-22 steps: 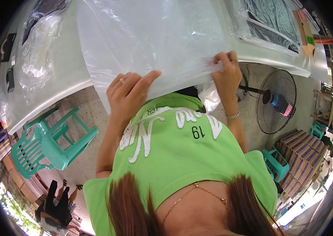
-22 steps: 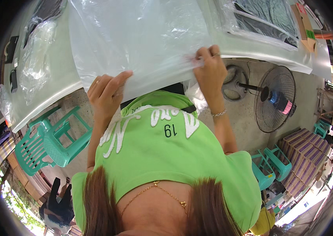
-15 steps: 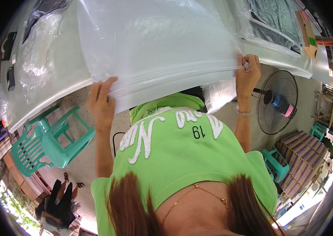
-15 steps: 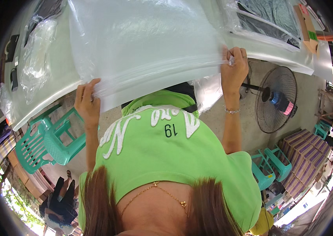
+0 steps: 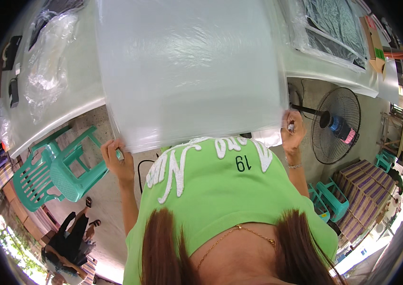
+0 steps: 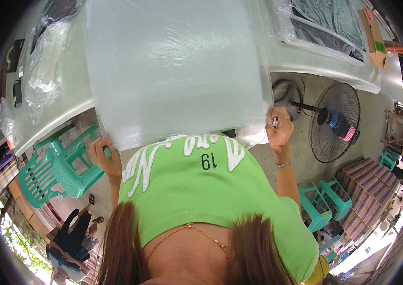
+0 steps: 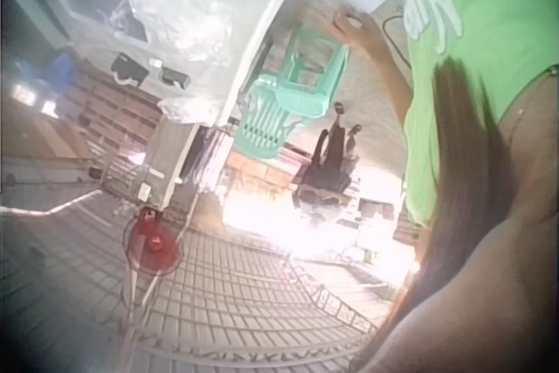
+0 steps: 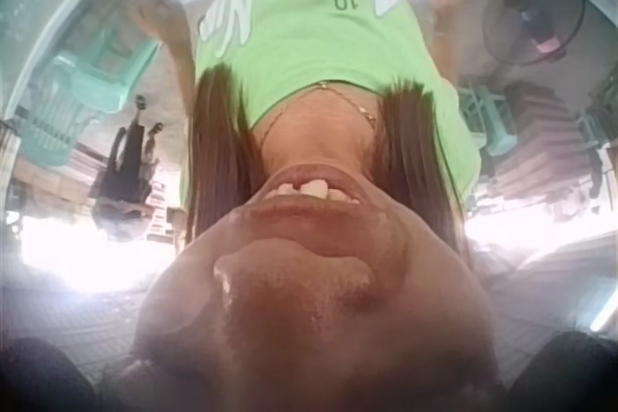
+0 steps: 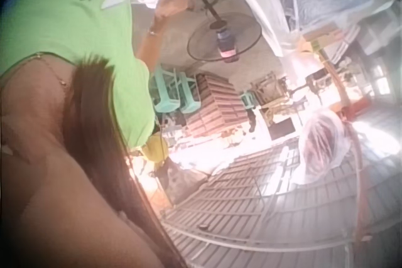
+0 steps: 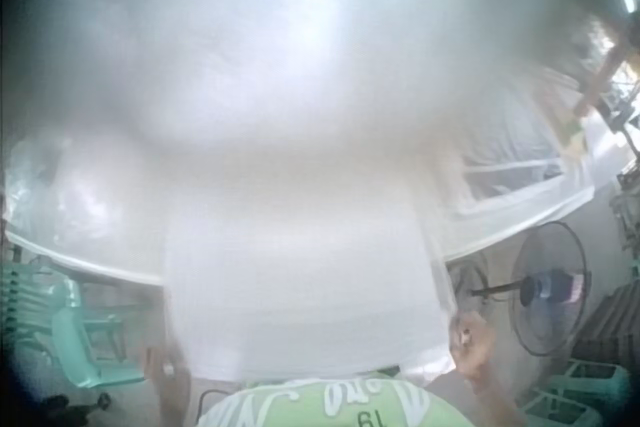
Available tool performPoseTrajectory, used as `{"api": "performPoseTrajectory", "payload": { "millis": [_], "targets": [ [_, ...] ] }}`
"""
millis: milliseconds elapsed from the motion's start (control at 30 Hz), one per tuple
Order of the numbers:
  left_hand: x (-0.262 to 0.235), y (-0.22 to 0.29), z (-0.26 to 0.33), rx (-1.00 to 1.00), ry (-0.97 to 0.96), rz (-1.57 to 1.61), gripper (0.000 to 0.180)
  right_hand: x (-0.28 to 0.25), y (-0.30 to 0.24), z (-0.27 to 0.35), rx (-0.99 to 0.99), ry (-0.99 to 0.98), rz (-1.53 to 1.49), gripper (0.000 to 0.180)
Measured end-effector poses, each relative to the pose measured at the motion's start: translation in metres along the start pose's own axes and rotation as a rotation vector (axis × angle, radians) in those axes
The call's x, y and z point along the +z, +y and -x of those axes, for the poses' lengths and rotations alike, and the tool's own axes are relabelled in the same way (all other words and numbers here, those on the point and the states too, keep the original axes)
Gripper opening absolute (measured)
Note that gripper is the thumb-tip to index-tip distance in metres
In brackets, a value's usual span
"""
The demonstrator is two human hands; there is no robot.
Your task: The person wraps black and white panels in clear plastic sheeting by hand, smoothing the plastic over the surfaces and folding the edges.
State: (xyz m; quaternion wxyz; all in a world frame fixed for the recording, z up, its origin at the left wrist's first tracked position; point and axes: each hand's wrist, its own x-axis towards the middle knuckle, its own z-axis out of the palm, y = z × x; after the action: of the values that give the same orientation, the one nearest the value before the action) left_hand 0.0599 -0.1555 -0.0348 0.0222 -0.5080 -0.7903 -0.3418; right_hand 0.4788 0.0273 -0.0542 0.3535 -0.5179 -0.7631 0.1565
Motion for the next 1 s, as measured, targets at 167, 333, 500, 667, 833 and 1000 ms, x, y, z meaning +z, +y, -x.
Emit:
{"api": "performPoseTrajectory", "payload": {
  "millis": [167, 333, 500, 667, 833, 1000],
  "targets": [
    [-0.007, -0.009, 0.017, -0.119, -0.054, 0.102, 0.011, 0.001, 0.003, 0.008, -0.041, -0.023, -0.033, 0.026],
    [0.0, -0.01, 0.033, -0.344, -0.016, 0.453, 0.011, 0.001, -0.003, 0.01, -0.059, -0.024, -0.063, 0.025],
    [0.006, -0.011, 0.036, -0.485, -0.01, 0.704, 0.01, 0.0, -0.001, 0.016, -0.055, -0.047, -0.046, 0.025],
    [0.008, -0.013, 0.033, -0.55, -0.07, 0.764, 0.005, 0.001, 0.003, 0.016, -0.145, -0.071, -0.062, 0.025],
    [0.01, -0.033, 0.04, -0.644, -0.059, 0.68, 0.015, -0.015, 0.032, 0.011, -0.1, -0.113, -0.103, 0.016],
    [0.001, -0.054, -0.006, -0.64, 0.133, 0.748, 0.034, -0.018, 0.024, -0.032, 0.359, -0.145, -0.142, 0.03]
  ]
}}
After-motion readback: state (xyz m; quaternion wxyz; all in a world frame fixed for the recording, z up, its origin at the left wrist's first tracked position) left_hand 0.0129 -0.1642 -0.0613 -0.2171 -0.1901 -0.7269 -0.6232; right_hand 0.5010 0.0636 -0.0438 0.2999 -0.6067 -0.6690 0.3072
